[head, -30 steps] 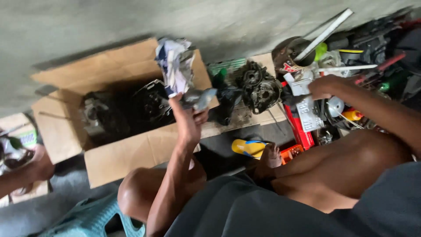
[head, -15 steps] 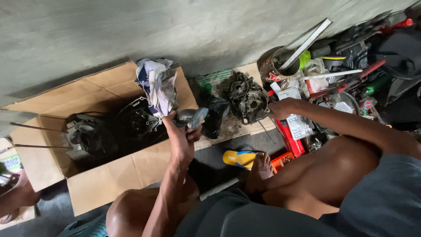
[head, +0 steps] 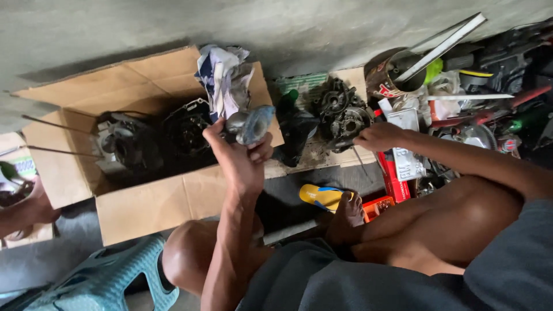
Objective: Cleaning a motorcycle engine component with a brush.
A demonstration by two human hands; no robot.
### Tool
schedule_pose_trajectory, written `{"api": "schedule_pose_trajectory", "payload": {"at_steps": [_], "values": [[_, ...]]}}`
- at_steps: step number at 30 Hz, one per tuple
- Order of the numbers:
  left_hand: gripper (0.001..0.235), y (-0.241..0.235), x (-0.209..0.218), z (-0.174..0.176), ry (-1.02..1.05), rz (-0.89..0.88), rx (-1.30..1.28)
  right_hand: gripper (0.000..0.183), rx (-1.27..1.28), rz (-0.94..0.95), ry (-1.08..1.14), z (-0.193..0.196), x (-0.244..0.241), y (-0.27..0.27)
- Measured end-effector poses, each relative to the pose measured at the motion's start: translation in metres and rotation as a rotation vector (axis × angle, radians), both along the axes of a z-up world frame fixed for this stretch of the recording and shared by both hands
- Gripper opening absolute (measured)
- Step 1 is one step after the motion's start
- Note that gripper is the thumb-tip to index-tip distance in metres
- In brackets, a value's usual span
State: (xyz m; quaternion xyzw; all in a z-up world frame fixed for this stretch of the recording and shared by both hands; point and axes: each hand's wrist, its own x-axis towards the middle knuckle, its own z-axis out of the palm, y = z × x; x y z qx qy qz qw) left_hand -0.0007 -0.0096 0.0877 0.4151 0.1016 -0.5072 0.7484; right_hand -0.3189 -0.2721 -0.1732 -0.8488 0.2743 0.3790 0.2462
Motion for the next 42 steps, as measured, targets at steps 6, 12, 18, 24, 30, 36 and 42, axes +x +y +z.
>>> {"api": "schedule_pose_trajectory", "payload": {"at_steps": [6,12,18,24,30,36,42], "values": [[0.046,-0.003,-0.011,0.004,0.048,0.052,-0.061,0.061,-0.266,0.180,0.006,-0.012,-0.012,-0.032],[0.052,0.001,-0.016,0.003,0.042,-0.011,-0.061,0.056,-0.335,0.153,-0.020,0.058,0.012,-0.007],[0.055,0.000,-0.030,-0.015,0.085,-0.073,-0.038,0.050,-0.287,0.101,-0.008,0.095,0.012,0.003],[0.052,-0.011,-0.032,-0.003,0.028,-0.254,-0.160,0.053,-0.173,0.005,0.086,0.047,-0.029,-0.064],[0.043,-0.039,-0.018,0.037,0.042,-0.363,-0.376,0.030,-0.279,-0.169,0.012,0.224,0.019,-0.040],[0.043,-0.068,-0.006,0.021,-0.004,-0.196,-0.395,0.025,-0.425,-0.364,-0.270,0.354,0.050,0.018],[0.049,-0.053,-0.011,-0.017,-0.003,-0.066,-0.307,0.037,-0.454,-0.265,-0.767,0.370,0.061,0.060]]}}
